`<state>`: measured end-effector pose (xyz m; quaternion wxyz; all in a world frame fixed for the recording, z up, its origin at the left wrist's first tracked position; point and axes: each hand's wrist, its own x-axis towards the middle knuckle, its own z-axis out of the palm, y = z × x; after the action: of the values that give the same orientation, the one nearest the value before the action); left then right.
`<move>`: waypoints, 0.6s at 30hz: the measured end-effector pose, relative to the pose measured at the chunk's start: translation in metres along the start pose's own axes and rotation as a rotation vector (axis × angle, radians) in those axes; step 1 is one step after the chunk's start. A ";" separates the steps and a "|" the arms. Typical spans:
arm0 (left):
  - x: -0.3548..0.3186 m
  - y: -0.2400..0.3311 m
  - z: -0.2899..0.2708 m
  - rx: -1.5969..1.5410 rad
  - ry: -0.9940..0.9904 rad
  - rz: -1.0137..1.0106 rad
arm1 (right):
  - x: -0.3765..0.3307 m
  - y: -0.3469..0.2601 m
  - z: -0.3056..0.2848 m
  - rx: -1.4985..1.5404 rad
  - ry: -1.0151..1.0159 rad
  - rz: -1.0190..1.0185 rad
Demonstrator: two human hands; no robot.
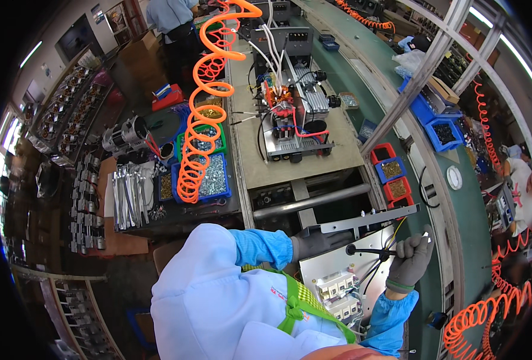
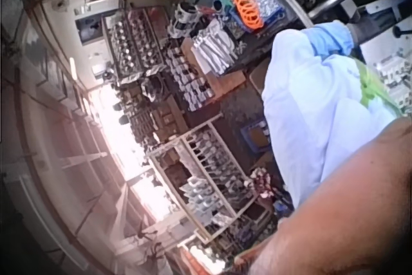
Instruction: Assembling and wiring a large electronic power supply unit on a factory assembly line.
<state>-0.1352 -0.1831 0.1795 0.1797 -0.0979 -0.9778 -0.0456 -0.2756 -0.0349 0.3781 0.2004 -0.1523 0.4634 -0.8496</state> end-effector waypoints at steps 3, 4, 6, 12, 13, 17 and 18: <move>-0.003 -0.002 0.004 -0.001 -0.127 -0.032 | -0.001 -0.011 0.002 -0.047 0.018 -0.034; -0.002 -0.002 0.003 -0.003 -0.125 -0.031 | -0.004 -0.012 0.000 -0.050 0.020 -0.036; -0.002 -0.001 -0.002 0.190 -0.136 -0.024 | -0.015 -0.015 0.003 -0.140 -0.113 -0.127; 0.005 -0.002 0.011 -0.269 0.045 -0.110 | -0.021 -0.026 0.011 -0.265 -0.163 -0.291; 0.008 -0.005 0.008 -0.270 -0.060 -0.083 | -0.021 -0.029 0.009 -0.257 -0.131 -0.285; 0.008 -0.011 -0.016 0.051 -0.100 -0.062 | -0.022 -0.042 0.006 -0.222 -0.236 -0.382; 0.007 -0.010 -0.023 0.156 -0.110 -0.065 | -0.025 -0.049 0.007 -0.219 -0.240 -0.378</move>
<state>-0.1358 -0.1942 0.2025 0.1313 -0.0543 -0.9894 0.0306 -0.2602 -0.0036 0.4214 0.0738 -0.3568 0.4892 -0.7925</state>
